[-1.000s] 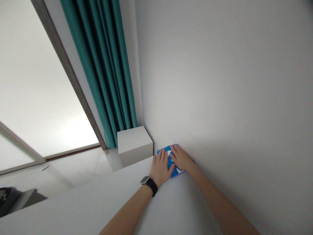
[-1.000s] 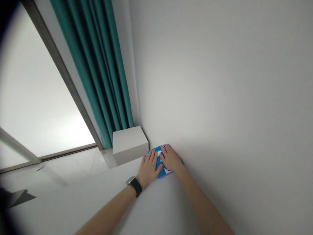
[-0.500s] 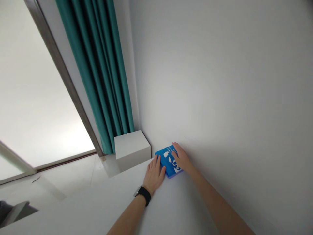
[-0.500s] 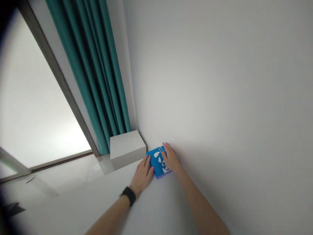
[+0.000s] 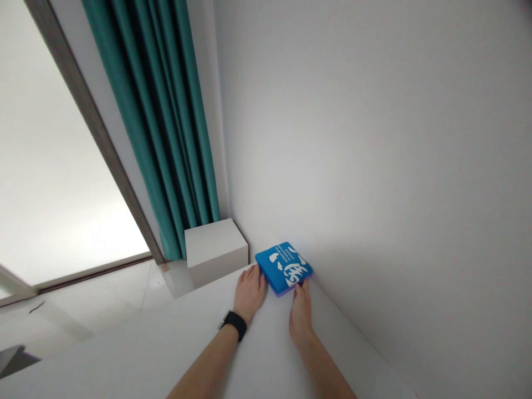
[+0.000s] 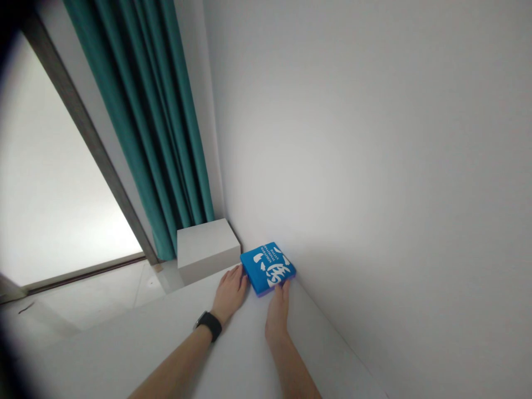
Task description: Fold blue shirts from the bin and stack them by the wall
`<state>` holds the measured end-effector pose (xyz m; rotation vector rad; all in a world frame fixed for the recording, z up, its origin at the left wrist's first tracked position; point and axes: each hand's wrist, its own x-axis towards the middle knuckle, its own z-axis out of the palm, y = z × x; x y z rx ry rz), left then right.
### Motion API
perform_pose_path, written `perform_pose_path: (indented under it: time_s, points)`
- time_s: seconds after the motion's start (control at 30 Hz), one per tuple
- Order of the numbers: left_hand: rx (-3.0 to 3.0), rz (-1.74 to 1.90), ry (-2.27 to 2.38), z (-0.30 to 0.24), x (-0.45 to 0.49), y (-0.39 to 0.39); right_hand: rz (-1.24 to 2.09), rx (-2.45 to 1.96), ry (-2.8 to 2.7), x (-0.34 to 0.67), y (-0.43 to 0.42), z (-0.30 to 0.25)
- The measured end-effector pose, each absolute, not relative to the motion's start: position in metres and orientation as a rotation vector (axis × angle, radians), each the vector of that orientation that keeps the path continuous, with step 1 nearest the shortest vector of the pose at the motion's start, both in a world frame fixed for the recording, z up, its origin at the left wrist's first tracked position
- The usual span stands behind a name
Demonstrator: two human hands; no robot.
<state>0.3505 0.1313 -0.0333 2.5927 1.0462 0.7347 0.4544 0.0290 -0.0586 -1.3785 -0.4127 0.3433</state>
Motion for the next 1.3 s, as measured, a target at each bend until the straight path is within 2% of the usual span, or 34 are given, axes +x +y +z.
perform_pose_path:
  time_s: [0.13,0.37,0.5,0.67,0.97,1.17,1.3]
  points:
    - [2.697,0.616,0.992,-0.03,0.35,0.126,0.419,-1.407,-0.162,0.45,0.042,-0.045]
    - [2.699,0.641,0.962,-0.029,0.35,0.126,0.413,-1.387,-0.239,0.457,0.04,-0.042]
    - [2.619,0.706,1.098,-0.029,0.347,0.127,0.425,-1.389,-0.25,0.461,0.033,-0.041]
    - [2.595,0.739,1.111,-0.029,0.346,0.126,0.4,-1.537,-0.343,0.456,0.024,-0.047]
    - [2.642,0.769,0.994,-0.028,0.346,0.123,-0.122,-1.87,-0.905,0.442,0.026,-0.073]
    - [2.551,0.793,0.986,-0.026,0.345,0.123,-0.305,-1.879,-1.061,0.432,0.021,-0.065]
    - [2.435,0.815,0.994,-0.025,0.339,0.12,-0.307,-1.838,-1.204,0.417,0.019,-0.055]
